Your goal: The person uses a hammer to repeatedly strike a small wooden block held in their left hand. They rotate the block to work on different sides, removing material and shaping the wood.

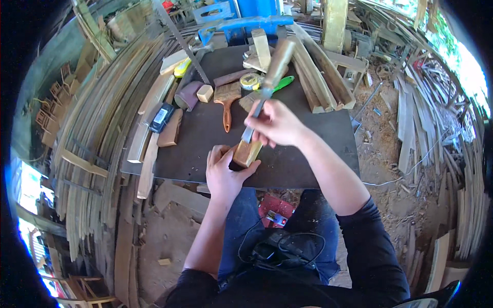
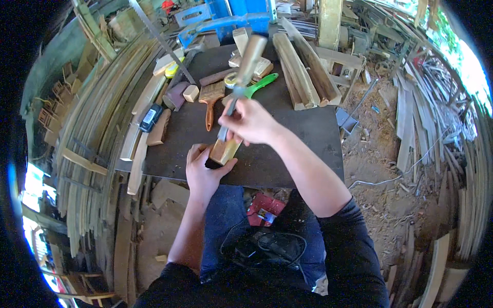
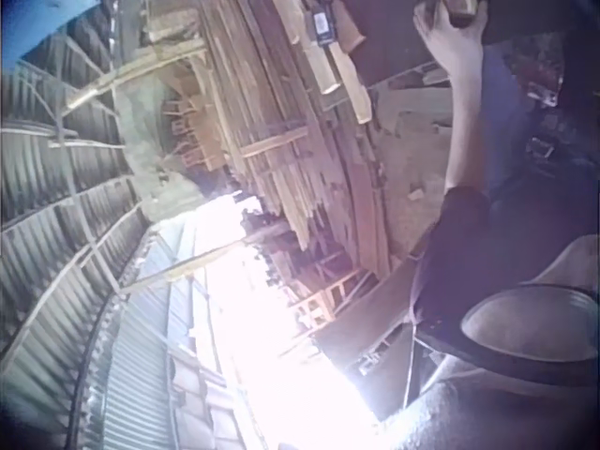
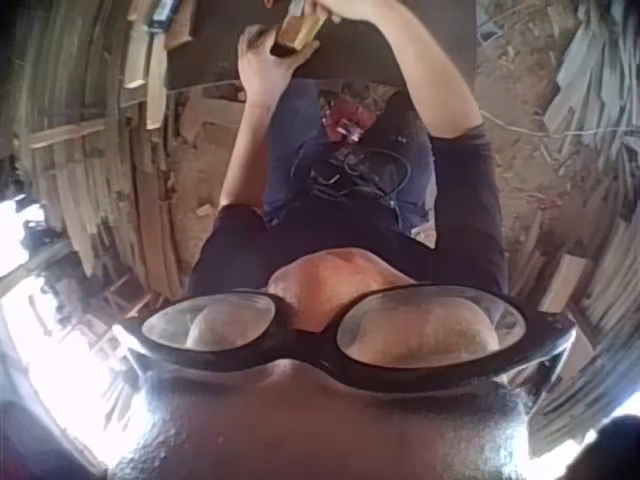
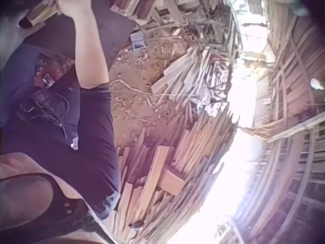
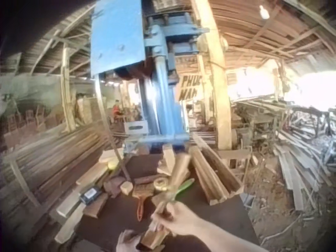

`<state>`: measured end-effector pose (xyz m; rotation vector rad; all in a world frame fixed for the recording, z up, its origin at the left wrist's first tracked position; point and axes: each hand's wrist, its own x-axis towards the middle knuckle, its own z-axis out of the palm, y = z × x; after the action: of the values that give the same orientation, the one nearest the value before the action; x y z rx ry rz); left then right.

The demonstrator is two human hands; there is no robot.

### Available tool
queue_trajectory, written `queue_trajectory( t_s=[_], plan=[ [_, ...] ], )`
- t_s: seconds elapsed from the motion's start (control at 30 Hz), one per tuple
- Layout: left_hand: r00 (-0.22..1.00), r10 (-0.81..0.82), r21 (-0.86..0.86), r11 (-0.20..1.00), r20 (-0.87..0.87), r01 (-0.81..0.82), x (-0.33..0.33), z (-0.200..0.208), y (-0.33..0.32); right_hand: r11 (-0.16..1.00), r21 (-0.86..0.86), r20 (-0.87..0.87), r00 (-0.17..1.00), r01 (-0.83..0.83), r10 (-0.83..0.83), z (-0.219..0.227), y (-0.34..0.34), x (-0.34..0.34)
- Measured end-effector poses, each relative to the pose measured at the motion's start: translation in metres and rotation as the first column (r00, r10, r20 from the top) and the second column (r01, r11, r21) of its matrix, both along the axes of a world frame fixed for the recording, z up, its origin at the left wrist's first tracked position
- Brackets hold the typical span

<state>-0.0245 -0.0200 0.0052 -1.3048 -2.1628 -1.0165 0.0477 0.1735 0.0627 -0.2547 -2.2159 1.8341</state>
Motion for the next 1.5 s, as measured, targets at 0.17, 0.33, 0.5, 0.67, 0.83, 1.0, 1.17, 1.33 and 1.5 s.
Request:
queue_trajectory(
  t_s=[0.17, 0.33, 0.5, 0.67, 0.83, 1.0, 1.17, 1.33, 1.5],
  plan=[
    [0.990, 0.034, -0.078, 0.997, 0.139, -0.023, 0.001, 0.001, 0.001, 0.997, 0.073, 0.082, 0.996, 0.035, -0.041, 0.011, 0.008, 0.001],
    [0.982, 0.032, -0.041, 0.999, 0.185, -0.024, -0.001, -0.005, 0.003, 0.999, -0.023, 0.022, 0.999, -0.032, 0.033, 0.001, -0.003, 0.002],
    [0.987, 0.034, -0.064, 0.998, 0.156, -0.025, -0.003, -0.006, -0.002, 0.995, 0.082, 0.018, 0.998, 0.056, -0.057, 0.001, 0.002, -0.006],
    [0.986, 0.030, -0.045, 0.999, 0.166, -0.023, -0.004, -0.007, -0.001, 0.997, -0.015, 0.097, 0.993, -0.071, 0.072, 0.004, -0.015, 0.001],
    [0.989, 0.005, -0.028, 1.000, 0.145, -0.001, -0.005, -0.004, 0.000, 0.989, 0.051, 0.033, 0.990, 0.137, -0.139, 0.002, 0.007, -0.012],
    [0.988, 0.022, -0.025, 1.000, 0.152, -0.019, -0.007, -0.009, -0.002, 0.998, -0.019, 0.050, 0.997, 0.066, -0.065, 0.002, -0.011, -0.009],
    [0.991, 0.016, 0.007, 1.000, 0.131, -0.017, -0.003, -0.005, -0.002, 0.974, 0.029, 0.034, 0.973, 0.226, -0.227, 0.000, 0.007, -0.009],
    [0.991, 0.017, -0.023, 1.000, 0.132, -0.014, -0.005, -0.009, -0.001, 0.985, -0.161, 0.151, 0.984, -0.067, 0.091, 0.003, -0.018, -0.001],
    [0.996, 0.009, 0.007, 1.000, 0.091, -0.009, -0.004, -0.001, -0.002, 0.992, -0.125, 0.112, 0.994, 0.004, 0.010, 0.004, 0.000, -0.002]
  ],
)
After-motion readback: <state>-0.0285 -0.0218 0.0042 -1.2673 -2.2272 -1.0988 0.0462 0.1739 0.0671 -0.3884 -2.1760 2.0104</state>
